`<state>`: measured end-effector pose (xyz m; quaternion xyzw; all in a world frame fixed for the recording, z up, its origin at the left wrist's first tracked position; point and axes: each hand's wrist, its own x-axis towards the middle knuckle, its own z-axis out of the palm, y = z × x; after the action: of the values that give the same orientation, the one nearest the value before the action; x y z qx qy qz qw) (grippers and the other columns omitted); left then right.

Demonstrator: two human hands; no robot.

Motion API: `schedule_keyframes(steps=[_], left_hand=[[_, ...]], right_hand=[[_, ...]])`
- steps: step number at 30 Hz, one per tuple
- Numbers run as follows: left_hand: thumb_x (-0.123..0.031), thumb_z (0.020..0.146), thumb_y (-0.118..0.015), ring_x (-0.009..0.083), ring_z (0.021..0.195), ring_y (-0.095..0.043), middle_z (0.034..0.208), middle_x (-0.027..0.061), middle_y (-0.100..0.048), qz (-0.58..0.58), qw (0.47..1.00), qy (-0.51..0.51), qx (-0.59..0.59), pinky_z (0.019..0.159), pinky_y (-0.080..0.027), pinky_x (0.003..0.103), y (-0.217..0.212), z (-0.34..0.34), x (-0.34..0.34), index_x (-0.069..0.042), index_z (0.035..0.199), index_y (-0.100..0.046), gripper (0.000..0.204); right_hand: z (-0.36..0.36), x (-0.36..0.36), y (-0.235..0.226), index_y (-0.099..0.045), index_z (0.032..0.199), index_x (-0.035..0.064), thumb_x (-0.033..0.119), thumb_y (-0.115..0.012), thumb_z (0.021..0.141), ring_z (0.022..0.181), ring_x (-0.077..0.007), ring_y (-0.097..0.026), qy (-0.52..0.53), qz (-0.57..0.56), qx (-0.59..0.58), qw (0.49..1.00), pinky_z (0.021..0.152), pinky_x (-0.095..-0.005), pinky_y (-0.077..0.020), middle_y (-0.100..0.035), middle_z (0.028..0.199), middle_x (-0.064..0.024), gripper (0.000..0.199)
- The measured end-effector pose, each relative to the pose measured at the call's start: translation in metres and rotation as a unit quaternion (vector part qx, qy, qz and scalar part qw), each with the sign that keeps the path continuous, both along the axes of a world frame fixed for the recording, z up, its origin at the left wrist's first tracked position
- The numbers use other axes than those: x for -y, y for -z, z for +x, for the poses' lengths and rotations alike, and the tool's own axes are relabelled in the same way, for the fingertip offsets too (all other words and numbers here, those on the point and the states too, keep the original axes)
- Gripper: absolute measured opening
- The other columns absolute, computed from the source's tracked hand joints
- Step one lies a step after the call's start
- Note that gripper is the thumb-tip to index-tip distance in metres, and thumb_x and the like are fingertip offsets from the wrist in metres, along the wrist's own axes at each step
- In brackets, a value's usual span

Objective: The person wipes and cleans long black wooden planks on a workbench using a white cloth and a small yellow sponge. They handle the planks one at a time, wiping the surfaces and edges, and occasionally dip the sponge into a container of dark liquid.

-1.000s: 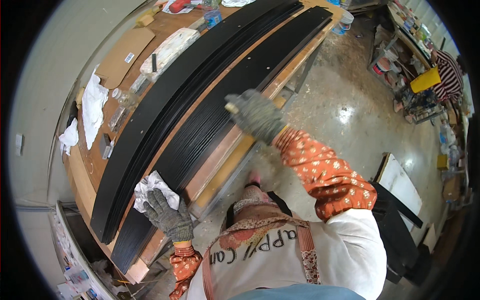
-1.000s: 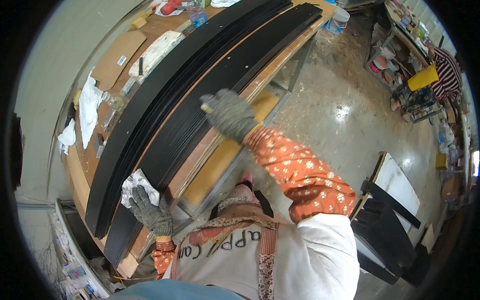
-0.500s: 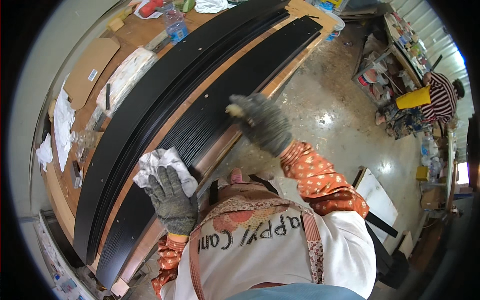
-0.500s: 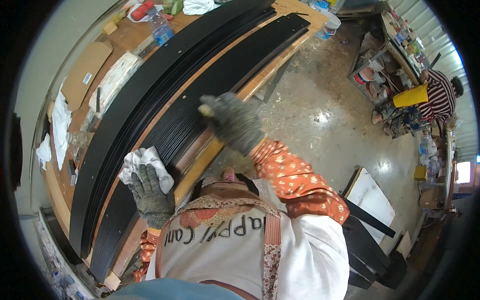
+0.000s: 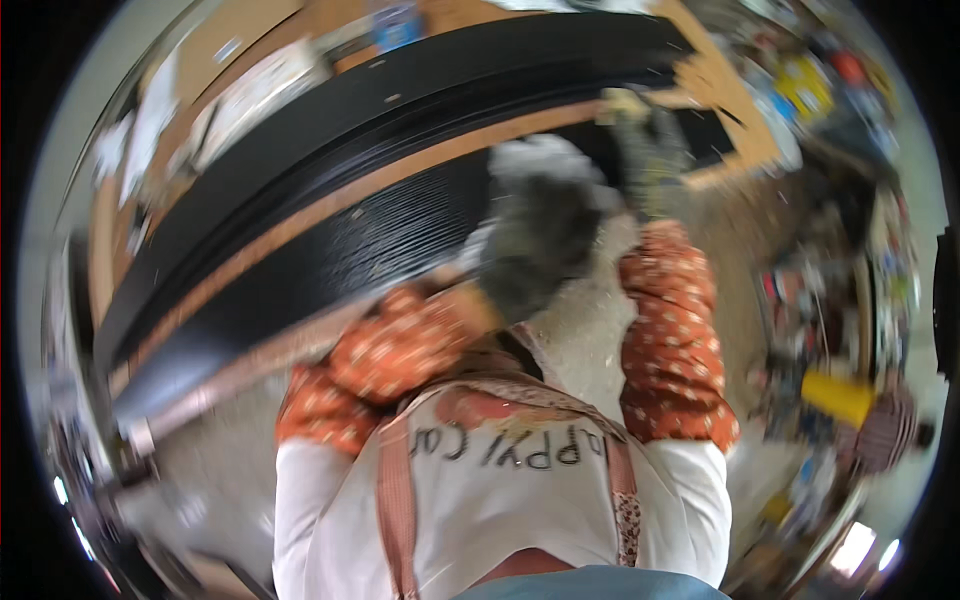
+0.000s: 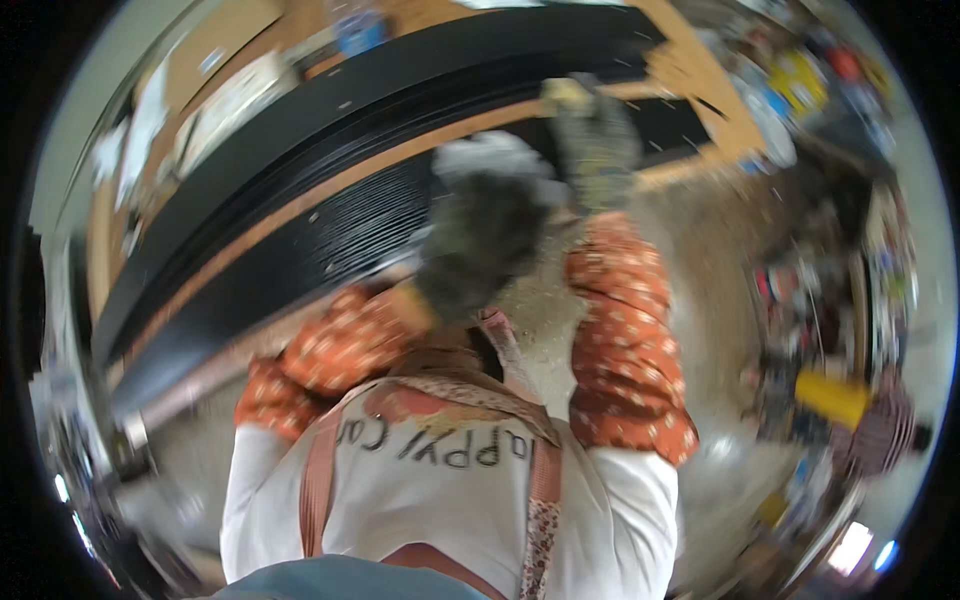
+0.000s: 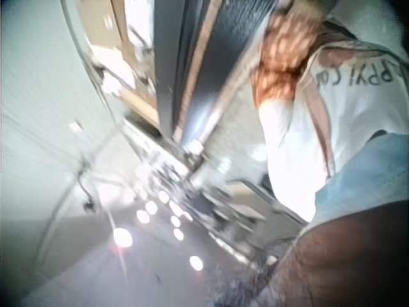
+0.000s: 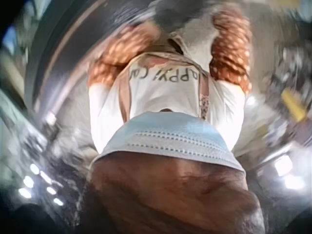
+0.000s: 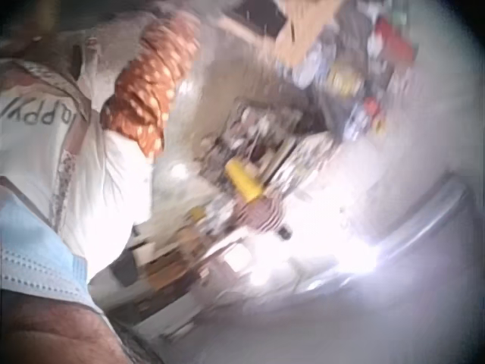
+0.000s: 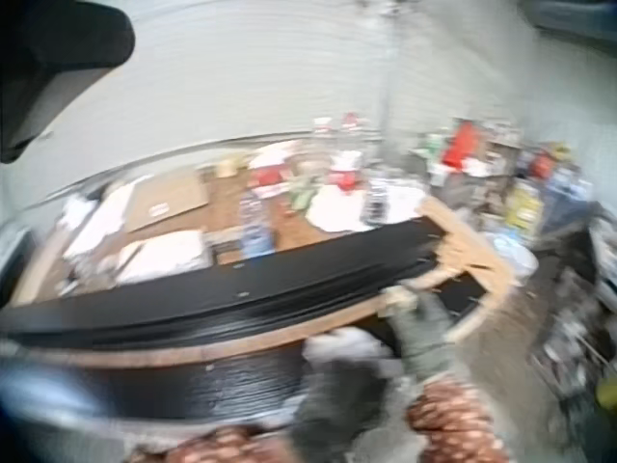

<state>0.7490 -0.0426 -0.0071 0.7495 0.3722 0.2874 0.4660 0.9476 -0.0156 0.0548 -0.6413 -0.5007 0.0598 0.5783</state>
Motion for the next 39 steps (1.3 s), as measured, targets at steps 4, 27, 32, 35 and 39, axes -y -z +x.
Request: schedule_keyframes(steps=[4,27,32,35,39], left_hand=[[-0.040,0.092,-0.044,0.0439,0.130,-0.035,0.141,0.0082,-0.044,0.495,0.824,0.014,-0.275,0.100,-0.034,0.064,-0.016,0.063,0.009,-0.017,0.139,-0.042,0.052],[-0.003,0.077,-0.057,0.0315,0.121,-0.052,0.129,0.0160,-0.056,0.310,0.679,-0.579,-0.327,0.103,-0.041,0.041,-0.035,-0.358,0.123,-0.007,0.132,-0.051,0.055],[-0.034,0.077,-0.063,0.0358,0.137,-0.033,0.142,0.0161,-0.038,0.394,0.818,-0.296,-0.297,0.112,-0.028,0.057,-0.035,-0.296,0.101,-0.016,0.137,-0.043,0.066],[-0.041,0.072,-0.069,0.0358,0.139,-0.029,0.145,0.0147,-0.036,0.400,0.765,-0.305,-0.402,0.113,-0.023,0.057,-0.010,-0.322,0.099,-0.018,0.139,-0.041,0.076],[-0.034,0.081,-0.064,0.0399,0.142,-0.020,0.149,0.0153,-0.029,0.396,0.740,-0.398,-0.371,0.116,-0.018,0.055,-0.002,-0.411,0.103,-0.018,0.141,-0.039,0.067]], right_hand=[[0.060,-0.024,0.024,-0.060,0.122,0.0015,0.019,-0.063,0.091,0.089,-0.0139,-0.063,-0.108,0.027,-0.317,0.942,0.076,-0.0259,-0.0532,-0.066,0.105,-0.0067,0.035],[-0.076,-0.012,0.003,-0.054,0.129,0.0010,0.022,-0.059,0.092,0.094,-0.0153,-0.060,-0.307,-0.119,-0.226,0.917,0.071,-0.0245,-0.0519,-0.062,0.114,-0.0081,0.043],[-0.263,-0.023,-0.021,-0.055,0.128,0.0018,0.020,-0.059,0.093,0.098,-0.0141,-0.058,-0.492,-0.163,-0.230,0.824,0.074,-0.0248,-0.0528,-0.059,0.116,-0.0070,0.040],[-0.319,-0.028,-0.002,-0.055,0.128,0.0011,0.018,-0.064,0.090,0.098,-0.0158,-0.058,-0.539,-0.167,-0.208,0.799,0.074,-0.0271,-0.0533,-0.059,0.117,-0.0085,0.043],[-0.319,-0.028,0.017,-0.053,0.129,-0.0009,0.015,-0.064,0.088,0.118,-0.0239,-0.054,-0.550,-0.127,-0.133,0.815,0.097,-0.0340,-0.0462,-0.055,0.130,-0.0145,0.045]])
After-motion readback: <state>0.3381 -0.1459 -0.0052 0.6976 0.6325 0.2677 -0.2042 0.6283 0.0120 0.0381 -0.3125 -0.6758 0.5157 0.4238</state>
